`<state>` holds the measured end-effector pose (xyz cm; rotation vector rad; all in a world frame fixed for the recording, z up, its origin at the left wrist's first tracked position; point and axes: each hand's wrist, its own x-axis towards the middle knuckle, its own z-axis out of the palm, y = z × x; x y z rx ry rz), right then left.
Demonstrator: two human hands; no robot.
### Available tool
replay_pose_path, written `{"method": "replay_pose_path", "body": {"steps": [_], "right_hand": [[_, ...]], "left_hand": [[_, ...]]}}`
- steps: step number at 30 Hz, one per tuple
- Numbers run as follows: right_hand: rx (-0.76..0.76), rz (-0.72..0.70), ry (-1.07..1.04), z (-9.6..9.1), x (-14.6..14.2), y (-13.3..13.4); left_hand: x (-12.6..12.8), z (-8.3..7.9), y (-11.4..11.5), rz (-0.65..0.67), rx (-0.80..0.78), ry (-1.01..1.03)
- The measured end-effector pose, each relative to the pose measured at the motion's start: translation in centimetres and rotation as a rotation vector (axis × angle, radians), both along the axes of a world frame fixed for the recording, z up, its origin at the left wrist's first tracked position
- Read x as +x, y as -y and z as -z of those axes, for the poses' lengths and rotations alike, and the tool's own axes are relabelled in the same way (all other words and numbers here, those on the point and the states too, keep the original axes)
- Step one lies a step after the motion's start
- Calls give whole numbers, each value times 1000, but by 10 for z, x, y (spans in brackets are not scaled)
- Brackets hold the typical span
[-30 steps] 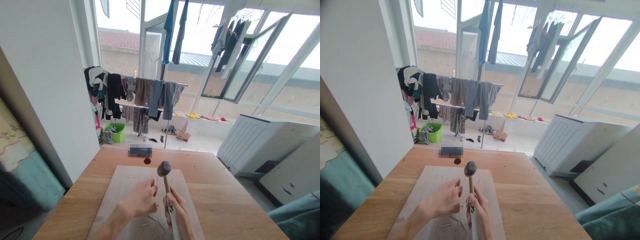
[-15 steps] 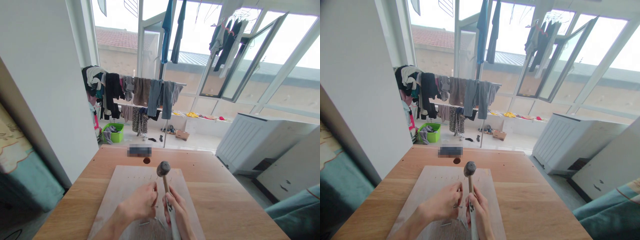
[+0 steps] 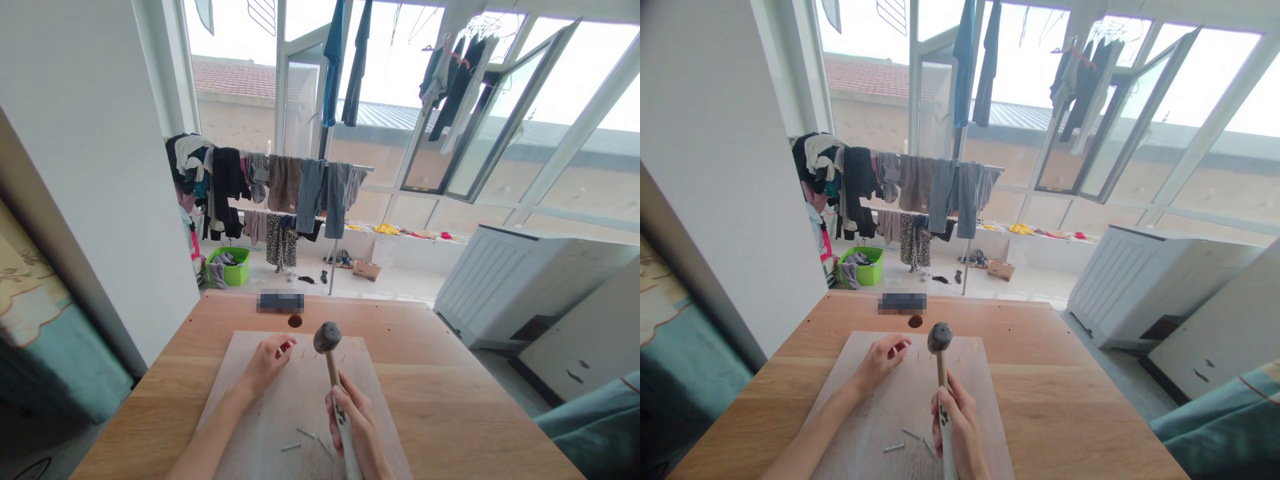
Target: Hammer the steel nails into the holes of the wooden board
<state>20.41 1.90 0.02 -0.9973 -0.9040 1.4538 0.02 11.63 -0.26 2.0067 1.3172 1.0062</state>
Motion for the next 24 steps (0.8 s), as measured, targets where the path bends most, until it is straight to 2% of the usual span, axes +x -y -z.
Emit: {"method": "replay_pose_path", "body": {"steps": [8,17,24], "right_hand": [[0,-36,-35,5,-3,-3],[31,-176,-60,1,-17,-1],[56,-178,-52,-2,-25,-8]], "left_hand": [[1,0,2,-24,12,29],[1,2,1,29,45,22],[1,8,-1,54,68,25]]}}
